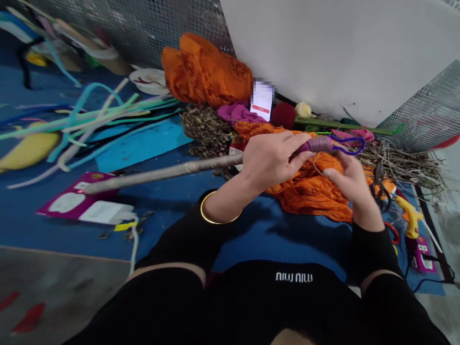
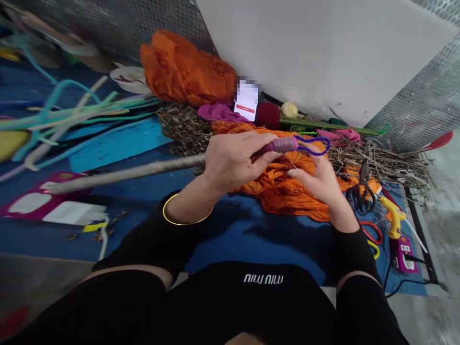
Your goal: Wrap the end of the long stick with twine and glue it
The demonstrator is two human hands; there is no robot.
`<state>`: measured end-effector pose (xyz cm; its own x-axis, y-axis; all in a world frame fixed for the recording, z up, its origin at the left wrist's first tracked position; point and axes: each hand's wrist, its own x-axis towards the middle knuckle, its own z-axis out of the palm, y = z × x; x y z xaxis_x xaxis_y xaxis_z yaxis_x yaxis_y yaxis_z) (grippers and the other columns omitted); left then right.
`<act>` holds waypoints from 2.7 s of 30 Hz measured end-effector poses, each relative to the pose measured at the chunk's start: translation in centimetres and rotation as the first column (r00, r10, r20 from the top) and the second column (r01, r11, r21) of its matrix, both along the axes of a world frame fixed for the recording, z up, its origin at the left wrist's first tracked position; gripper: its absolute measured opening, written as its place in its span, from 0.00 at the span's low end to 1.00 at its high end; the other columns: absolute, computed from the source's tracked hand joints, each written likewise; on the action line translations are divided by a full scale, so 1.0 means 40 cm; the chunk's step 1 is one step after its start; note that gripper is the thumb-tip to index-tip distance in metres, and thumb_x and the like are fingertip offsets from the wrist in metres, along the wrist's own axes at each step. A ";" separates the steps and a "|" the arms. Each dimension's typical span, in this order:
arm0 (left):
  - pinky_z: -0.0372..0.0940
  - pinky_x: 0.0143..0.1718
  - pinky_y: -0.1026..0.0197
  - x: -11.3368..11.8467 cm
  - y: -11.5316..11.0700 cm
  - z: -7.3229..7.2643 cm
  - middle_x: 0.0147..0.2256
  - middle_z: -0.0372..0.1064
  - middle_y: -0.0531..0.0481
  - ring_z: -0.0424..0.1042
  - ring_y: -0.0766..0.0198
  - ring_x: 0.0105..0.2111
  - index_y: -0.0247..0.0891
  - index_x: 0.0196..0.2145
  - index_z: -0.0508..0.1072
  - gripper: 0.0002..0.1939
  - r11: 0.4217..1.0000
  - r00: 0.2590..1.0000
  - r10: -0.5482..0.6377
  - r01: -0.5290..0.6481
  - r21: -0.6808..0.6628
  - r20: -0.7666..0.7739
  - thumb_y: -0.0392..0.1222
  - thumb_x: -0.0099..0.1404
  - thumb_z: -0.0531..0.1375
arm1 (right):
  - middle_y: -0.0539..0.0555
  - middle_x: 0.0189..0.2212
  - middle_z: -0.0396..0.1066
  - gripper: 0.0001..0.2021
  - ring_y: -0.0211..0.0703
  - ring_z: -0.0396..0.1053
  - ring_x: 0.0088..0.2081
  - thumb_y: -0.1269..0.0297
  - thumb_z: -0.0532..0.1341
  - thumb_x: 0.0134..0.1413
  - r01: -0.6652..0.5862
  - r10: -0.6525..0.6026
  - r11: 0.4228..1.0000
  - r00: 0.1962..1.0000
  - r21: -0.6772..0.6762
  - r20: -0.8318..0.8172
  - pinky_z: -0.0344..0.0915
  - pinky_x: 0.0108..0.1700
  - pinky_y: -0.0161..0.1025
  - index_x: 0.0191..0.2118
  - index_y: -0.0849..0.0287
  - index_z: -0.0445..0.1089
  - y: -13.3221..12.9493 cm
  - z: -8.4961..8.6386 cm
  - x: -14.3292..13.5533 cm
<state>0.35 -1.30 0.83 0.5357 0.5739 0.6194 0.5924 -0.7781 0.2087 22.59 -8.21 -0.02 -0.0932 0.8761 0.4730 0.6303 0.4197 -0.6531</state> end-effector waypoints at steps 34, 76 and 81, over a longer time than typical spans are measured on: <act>0.53 0.25 0.56 0.071 -0.049 -0.065 0.31 0.77 0.44 0.75 0.56 0.29 0.33 0.38 0.76 0.18 0.882 0.824 -0.455 0.469 -0.045 -0.337 0.49 0.75 0.54 | 0.38 0.18 0.40 0.19 0.30 0.35 0.16 0.53 0.62 0.61 -0.374 -0.221 0.842 0.418 -0.389 -0.881 0.45 0.18 0.33 0.28 0.52 0.53 0.077 -0.075 -0.008; 0.51 0.27 0.58 0.049 -0.014 -0.023 0.38 0.78 0.45 0.75 0.56 0.33 0.39 0.49 0.77 0.15 0.995 0.936 -0.082 0.055 -0.089 -0.342 0.48 0.75 0.55 | 0.47 0.24 0.71 0.13 0.32 0.65 0.24 0.62 0.57 0.70 -0.351 0.484 0.847 0.821 -0.399 0.304 0.60 0.29 0.33 0.32 0.56 0.73 -0.114 0.159 0.077; 0.55 0.29 0.57 0.044 -0.011 -0.021 0.40 0.78 0.42 0.76 0.55 0.35 0.38 0.51 0.77 0.17 0.997 0.943 -0.051 0.029 -0.072 -0.328 0.47 0.75 0.53 | 0.61 0.51 0.79 0.25 0.54 0.77 0.51 0.42 0.66 0.58 -0.179 0.305 0.902 0.908 -0.392 0.288 0.70 0.51 0.44 0.52 0.56 0.76 -0.043 0.059 0.027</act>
<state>2.10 -1.73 0.00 0.7266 0.5811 0.3666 0.6052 -0.7939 0.0587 23.67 -9.94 2.36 -0.4209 0.9061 0.0425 0.7450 0.3721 -0.5537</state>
